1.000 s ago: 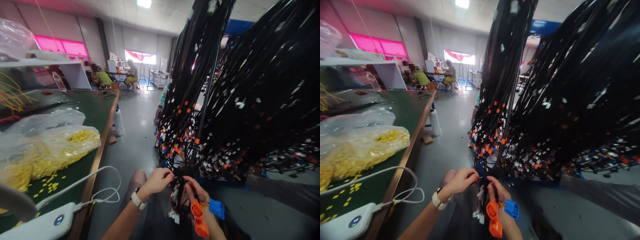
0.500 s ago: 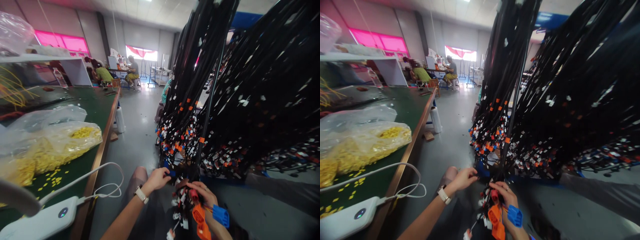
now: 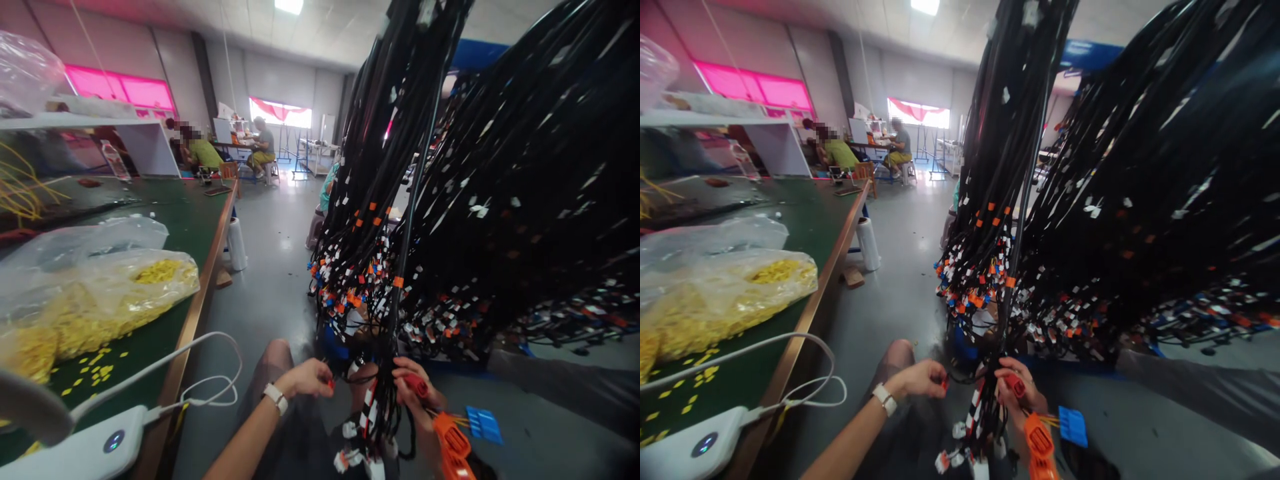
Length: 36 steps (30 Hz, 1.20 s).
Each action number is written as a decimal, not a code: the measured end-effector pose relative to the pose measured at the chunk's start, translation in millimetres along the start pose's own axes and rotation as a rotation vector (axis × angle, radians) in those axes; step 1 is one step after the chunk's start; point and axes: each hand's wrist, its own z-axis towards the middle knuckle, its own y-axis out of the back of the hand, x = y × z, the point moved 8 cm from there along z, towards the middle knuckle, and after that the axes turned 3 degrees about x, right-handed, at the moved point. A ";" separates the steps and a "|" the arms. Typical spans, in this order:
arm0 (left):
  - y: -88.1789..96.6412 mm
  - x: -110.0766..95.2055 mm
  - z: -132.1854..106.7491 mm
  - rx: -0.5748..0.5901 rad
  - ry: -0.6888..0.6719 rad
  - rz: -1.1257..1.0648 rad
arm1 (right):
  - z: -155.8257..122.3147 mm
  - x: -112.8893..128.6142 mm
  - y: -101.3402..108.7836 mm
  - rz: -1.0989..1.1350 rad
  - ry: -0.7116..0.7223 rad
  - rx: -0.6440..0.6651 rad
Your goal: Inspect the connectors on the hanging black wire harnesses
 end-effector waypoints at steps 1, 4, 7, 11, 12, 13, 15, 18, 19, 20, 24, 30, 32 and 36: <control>13.9 -1.8 -3.2 -0.043 0.002 -0.052 | 0.4 -2.9 1.3 0.025 -0.008 0.000; 51.5 -15.0 -17.7 -0.176 -0.029 -0.180 | -0.5 -13.0 4.6 0.046 -0.083 0.000; 68.4 -41.1 -33.2 -0.204 -0.156 -0.367 | -2.5 -14.7 7.1 -0.033 -0.159 -0.044; 63.4 -87.3 -51.2 -0.112 -0.400 -0.680 | 1.9 -0.4 -9.3 -0.138 -0.178 0.045; 58.3 -98.0 -54.4 -0.085 -0.434 -0.693 | 3.4 3.5 -14.5 -0.143 -0.174 0.075; 52.0 -108.0 -56.8 -0.061 -0.458 -0.682 | 4.6 6.5 -18.9 -0.145 -0.169 0.099; 36.4 -125.7 -59.7 -0.020 -0.481 -0.600 | 5.8 8.2 -23.0 -0.147 -0.173 0.105; 12.9 -147.7 -63.1 -0.046 -0.500 -0.318 | 5.5 1.1 -24.2 -0.153 -0.171 0.105; 6.2 -154.5 -65.1 -0.081 -0.511 -0.189 | 5.5 -2.3 -24.9 -0.156 -0.157 0.117; 0.1 -161.0 -67.4 -0.117 -0.524 -0.062 | 5.6 -5.6 -26.8 -0.157 -0.135 0.144; -17.1 -175.1 -75.6 -0.174 -0.542 0.205 | 6.8 -14.1 -36.3 -0.127 -0.056 0.252; -29.0 -159.5 -74.6 0.284 -0.413 -0.485 | 8.0 -10.9 -38.0 -0.135 -0.068 0.251; -24.1 -161.9 -77.2 0.337 -0.454 -0.672 | 7.6 -10.5 -36.4 -0.100 -0.083 0.265; -12.9 -169.3 -80.5 0.317 -0.565 -0.899 | 5.5 -16.4 -37.6 0.071 -0.148 0.375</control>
